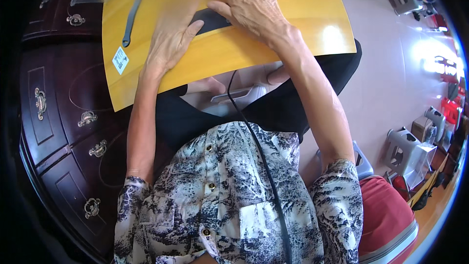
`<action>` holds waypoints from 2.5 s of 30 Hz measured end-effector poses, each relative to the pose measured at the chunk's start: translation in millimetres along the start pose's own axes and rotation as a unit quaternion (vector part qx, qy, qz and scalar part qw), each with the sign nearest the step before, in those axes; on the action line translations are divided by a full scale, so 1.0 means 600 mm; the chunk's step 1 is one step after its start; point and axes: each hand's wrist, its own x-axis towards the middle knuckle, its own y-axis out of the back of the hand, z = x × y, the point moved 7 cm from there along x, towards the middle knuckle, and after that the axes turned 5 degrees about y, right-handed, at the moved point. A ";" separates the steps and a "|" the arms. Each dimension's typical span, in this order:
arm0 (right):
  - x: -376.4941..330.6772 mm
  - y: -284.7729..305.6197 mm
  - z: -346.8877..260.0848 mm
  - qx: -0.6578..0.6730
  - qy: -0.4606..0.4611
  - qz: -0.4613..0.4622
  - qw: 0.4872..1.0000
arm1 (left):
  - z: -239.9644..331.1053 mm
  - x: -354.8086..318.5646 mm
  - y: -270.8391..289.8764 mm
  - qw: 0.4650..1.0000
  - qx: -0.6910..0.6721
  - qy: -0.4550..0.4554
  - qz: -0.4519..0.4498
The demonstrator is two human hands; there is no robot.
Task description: Aligning and stacking black textile straps on a wooden table.
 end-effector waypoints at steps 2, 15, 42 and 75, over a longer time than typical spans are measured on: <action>-0.010 -0.022 0.009 0.081 -0.003 -0.119 0.990 | -0.005 0.004 -0.011 0.998 0.042 -0.025 0.031; -0.013 -0.038 0.025 0.052 0.027 -0.094 0.994 | -0.038 -0.007 -0.007 0.994 0.017 -0.087 -0.056; -0.028 -0.067 -0.089 0.042 0.019 -0.071 0.996 | -0.021 -0.088 0.011 0.998 0.050 -0.018 -0.041; -0.048 -0.005 -0.047 0.060 -0.071 -0.201 0.975 | 0.026 -0.143 -0.007 0.975 0.016 0.182 0.127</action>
